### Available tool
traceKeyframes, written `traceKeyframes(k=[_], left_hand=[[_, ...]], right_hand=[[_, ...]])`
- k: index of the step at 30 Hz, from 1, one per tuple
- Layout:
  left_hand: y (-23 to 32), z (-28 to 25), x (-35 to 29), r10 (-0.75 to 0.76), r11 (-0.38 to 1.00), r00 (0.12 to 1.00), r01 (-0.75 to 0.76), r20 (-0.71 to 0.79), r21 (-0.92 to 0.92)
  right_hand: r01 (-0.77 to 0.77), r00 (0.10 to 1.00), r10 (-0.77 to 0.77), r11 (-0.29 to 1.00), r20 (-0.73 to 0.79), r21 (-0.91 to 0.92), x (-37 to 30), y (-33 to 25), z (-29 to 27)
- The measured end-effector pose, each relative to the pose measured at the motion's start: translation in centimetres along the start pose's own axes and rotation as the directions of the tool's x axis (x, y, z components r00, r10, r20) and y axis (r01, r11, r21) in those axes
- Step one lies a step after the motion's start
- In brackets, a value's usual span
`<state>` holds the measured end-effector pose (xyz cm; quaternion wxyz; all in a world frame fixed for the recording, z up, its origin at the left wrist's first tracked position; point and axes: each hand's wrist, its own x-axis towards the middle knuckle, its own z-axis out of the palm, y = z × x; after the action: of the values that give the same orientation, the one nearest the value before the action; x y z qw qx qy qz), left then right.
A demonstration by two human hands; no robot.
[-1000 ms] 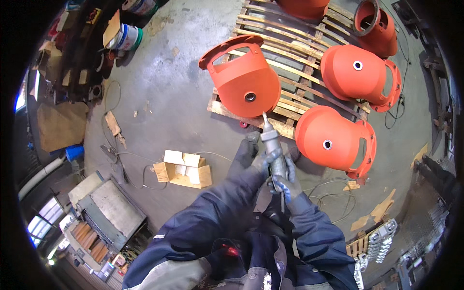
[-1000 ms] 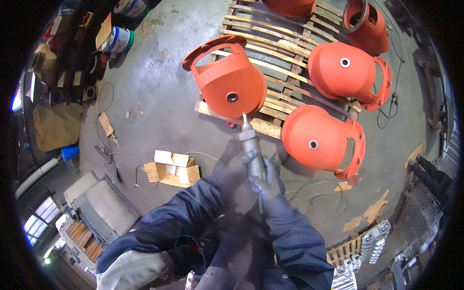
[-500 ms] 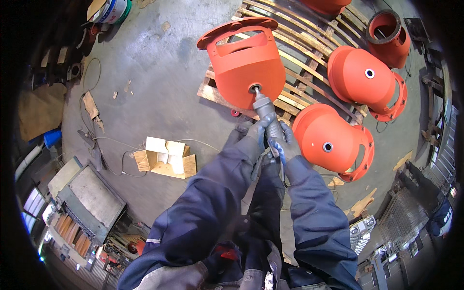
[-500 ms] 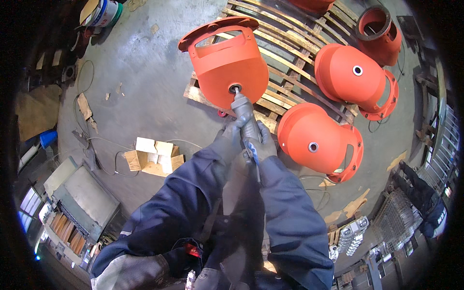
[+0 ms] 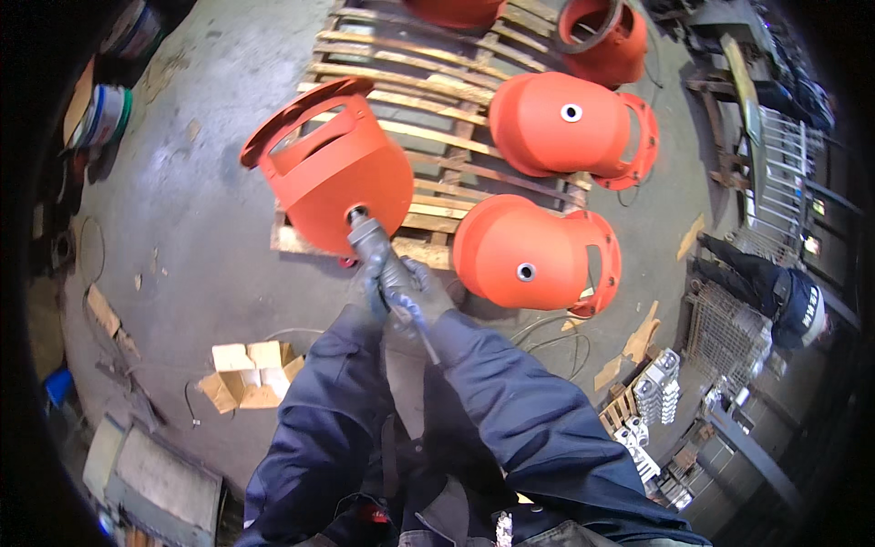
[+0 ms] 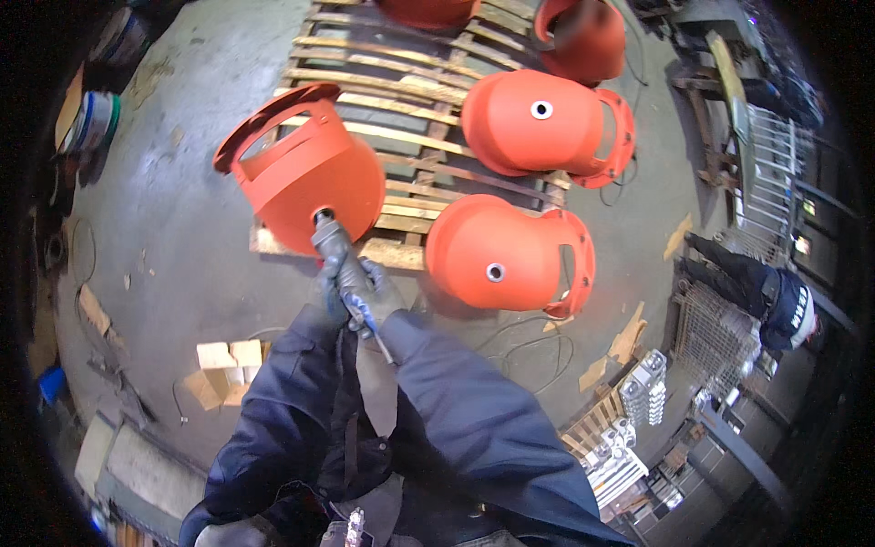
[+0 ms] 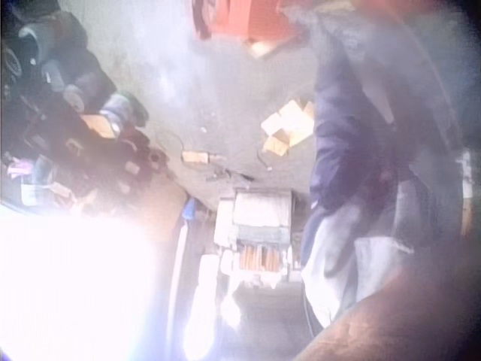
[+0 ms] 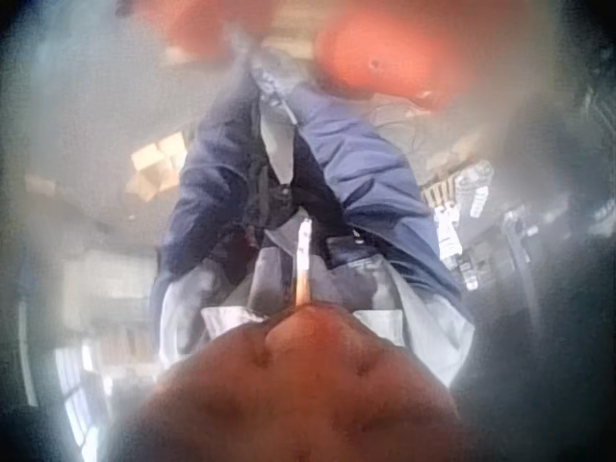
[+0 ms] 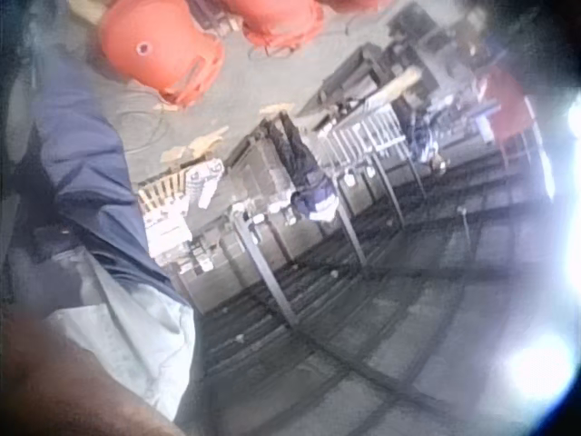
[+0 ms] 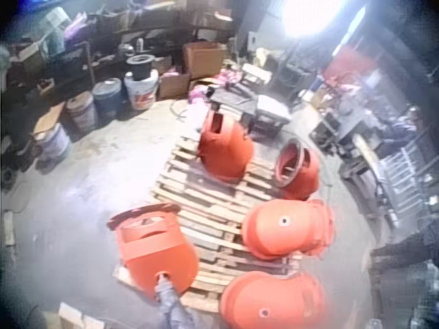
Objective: The person uses a handheld angle grinder to smooth the edges and surfaces of several orange metal housings arranged on a wooden pallet. The person moves between parts, repositions the tool, and occasionally adjusts the power cord while working.
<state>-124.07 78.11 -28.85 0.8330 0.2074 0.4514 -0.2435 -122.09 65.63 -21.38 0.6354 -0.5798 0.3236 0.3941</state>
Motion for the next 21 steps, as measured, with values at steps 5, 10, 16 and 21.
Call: traceKeyframes(k=[5, 10, 16, 21], left_hand=[[-2.5, -3.4, 2.5, -0.04, 0.996, 0.961, 0.06, 0.275, -0.064], [-3.9, -7.6, 6.7, -0.136, 0.988, 0.753, 0.053, 0.644, 0.147], [-4.4, -6.8, 3.8, 0.176, 0.963, 0.983, -0.181, 0.045, 0.2], [-1.6, -0.2, -5.5, 0.058, 0.975, 0.993, -0.08, 0.107, 0.205]], right_hand=[[-0.041, 0.999, 0.043, 0.988, -0.011, 0.15, -2.5, -1.7, 0.4], [0.009, 0.999, -0.013, 0.997, 0.052, 0.077, -3.9, -3.0, 0.0], [-0.19, 0.973, 0.167, 0.972, 0.162, 0.136, -5.1, -2.0, -0.7], [-0.043, 0.96, -0.003, 0.987, 0.281, 0.157, -11.1, -3.9, -2.1]])
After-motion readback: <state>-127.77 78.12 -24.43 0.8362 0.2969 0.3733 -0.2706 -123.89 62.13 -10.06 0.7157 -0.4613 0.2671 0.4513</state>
